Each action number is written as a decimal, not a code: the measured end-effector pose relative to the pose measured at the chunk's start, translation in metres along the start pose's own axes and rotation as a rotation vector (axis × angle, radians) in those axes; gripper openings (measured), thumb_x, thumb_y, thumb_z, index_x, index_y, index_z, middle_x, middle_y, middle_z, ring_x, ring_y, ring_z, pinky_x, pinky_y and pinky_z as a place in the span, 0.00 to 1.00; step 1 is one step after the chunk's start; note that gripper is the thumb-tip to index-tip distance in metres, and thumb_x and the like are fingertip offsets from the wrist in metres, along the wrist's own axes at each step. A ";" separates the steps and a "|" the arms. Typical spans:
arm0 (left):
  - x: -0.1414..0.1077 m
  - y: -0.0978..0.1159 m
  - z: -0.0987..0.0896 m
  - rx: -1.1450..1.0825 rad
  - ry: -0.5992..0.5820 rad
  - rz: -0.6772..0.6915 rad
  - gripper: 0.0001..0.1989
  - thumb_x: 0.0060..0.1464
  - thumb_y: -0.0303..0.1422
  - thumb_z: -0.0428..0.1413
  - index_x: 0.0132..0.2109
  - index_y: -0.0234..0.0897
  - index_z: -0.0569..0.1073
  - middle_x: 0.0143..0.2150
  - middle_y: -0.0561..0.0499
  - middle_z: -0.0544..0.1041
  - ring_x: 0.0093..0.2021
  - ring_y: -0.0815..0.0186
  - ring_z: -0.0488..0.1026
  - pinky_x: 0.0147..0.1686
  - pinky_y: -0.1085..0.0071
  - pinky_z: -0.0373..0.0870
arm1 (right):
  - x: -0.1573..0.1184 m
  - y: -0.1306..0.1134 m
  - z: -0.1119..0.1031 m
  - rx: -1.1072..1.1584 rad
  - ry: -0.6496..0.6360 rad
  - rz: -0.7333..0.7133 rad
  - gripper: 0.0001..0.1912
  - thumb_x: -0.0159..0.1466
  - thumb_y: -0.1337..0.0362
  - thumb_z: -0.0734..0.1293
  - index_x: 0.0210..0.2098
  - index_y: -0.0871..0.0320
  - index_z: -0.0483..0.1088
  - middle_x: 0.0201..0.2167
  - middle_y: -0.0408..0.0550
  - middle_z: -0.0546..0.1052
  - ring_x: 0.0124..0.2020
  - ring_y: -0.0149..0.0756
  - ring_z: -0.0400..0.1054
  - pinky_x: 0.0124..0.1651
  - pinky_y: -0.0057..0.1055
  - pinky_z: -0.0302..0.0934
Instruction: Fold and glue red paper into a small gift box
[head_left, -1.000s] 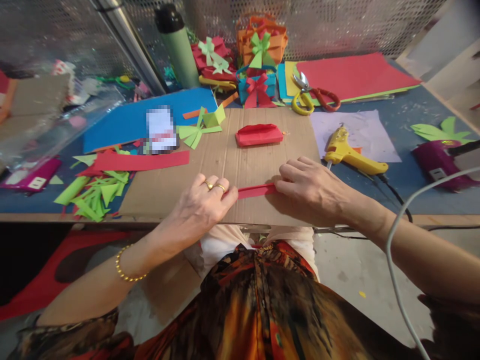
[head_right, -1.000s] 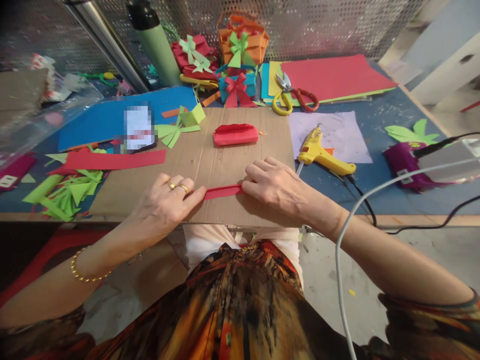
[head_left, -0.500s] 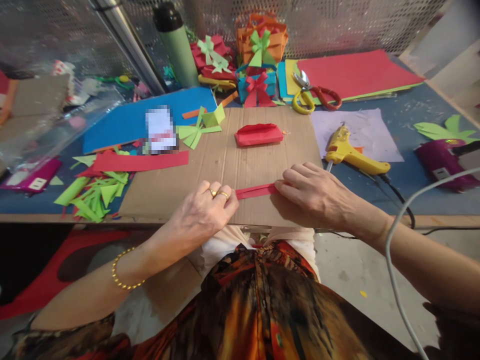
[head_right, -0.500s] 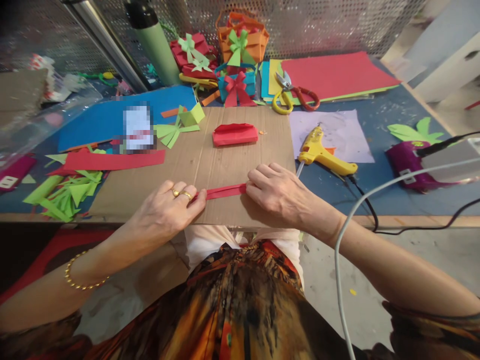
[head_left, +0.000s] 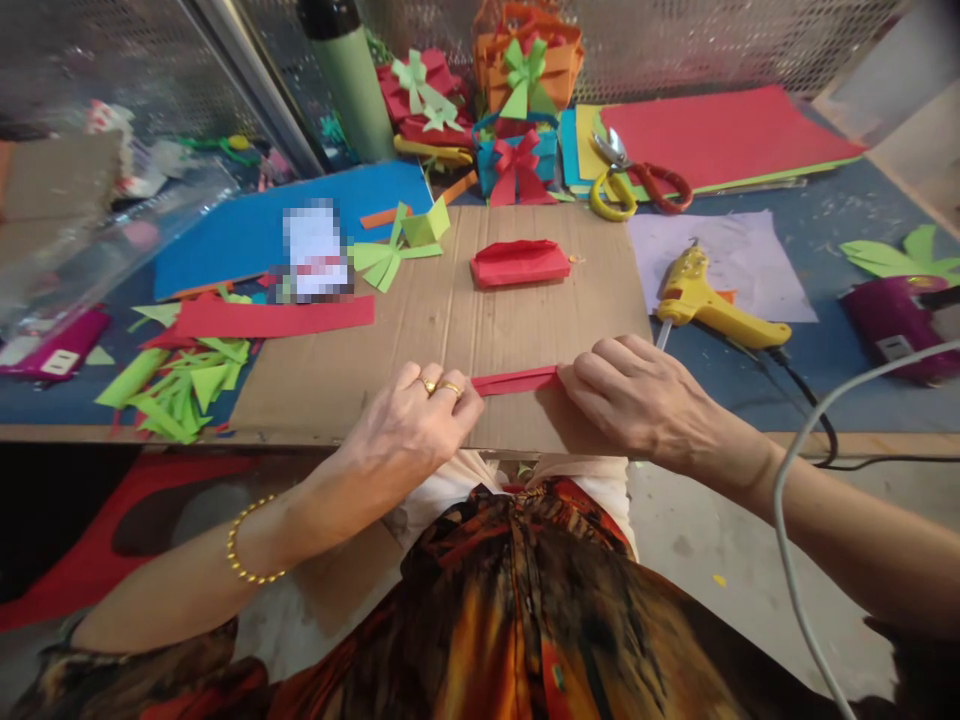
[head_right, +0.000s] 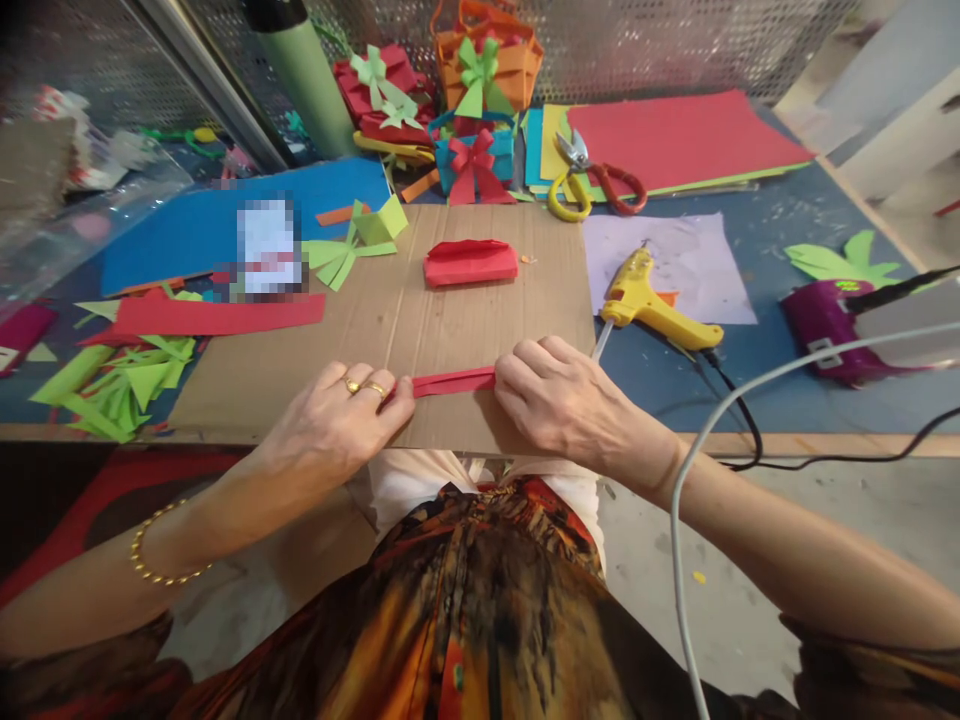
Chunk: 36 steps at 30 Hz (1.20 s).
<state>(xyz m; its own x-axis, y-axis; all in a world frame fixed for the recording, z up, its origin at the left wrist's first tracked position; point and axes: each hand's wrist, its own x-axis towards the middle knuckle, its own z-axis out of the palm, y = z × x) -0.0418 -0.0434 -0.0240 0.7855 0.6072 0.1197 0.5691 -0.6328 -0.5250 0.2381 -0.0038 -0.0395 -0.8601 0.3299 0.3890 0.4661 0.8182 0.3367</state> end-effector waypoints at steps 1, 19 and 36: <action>0.000 0.000 -0.001 -0.002 -0.010 0.002 0.12 0.63 0.18 0.53 0.50 0.25 0.77 0.37 0.43 0.74 0.34 0.58 0.71 0.34 0.62 0.65 | 0.000 0.000 0.000 0.009 -0.003 -0.005 0.16 0.73 0.73 0.60 0.32 0.61 0.74 0.29 0.50 0.69 0.33 0.41 0.55 0.36 0.37 0.50; 0.009 -0.006 -0.012 -0.063 -0.045 0.054 0.25 0.66 0.18 0.52 0.68 0.30 0.71 0.39 0.46 0.79 0.37 0.60 0.75 0.35 0.64 0.66 | -0.001 0.003 -0.012 -0.068 -0.102 0.078 0.18 0.76 0.72 0.56 0.37 0.61 0.75 0.31 0.51 0.71 0.34 0.41 0.57 0.38 0.36 0.50; 0.007 -0.012 -0.007 -0.098 -0.014 0.046 0.21 0.68 0.20 0.51 0.64 0.32 0.73 0.38 0.46 0.78 0.38 0.59 0.75 0.36 0.64 0.67 | 0.003 -0.008 -0.019 0.019 -0.142 0.083 0.14 0.71 0.76 0.61 0.31 0.59 0.71 0.30 0.50 0.71 0.32 0.40 0.58 0.36 0.36 0.49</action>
<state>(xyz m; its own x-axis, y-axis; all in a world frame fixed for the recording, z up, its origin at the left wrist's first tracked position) -0.0413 -0.0349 -0.0104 0.8082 0.5828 0.0849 0.5542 -0.7038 -0.4445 0.2354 -0.0180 -0.0250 -0.8398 0.4590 0.2898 0.5343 0.7935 0.2913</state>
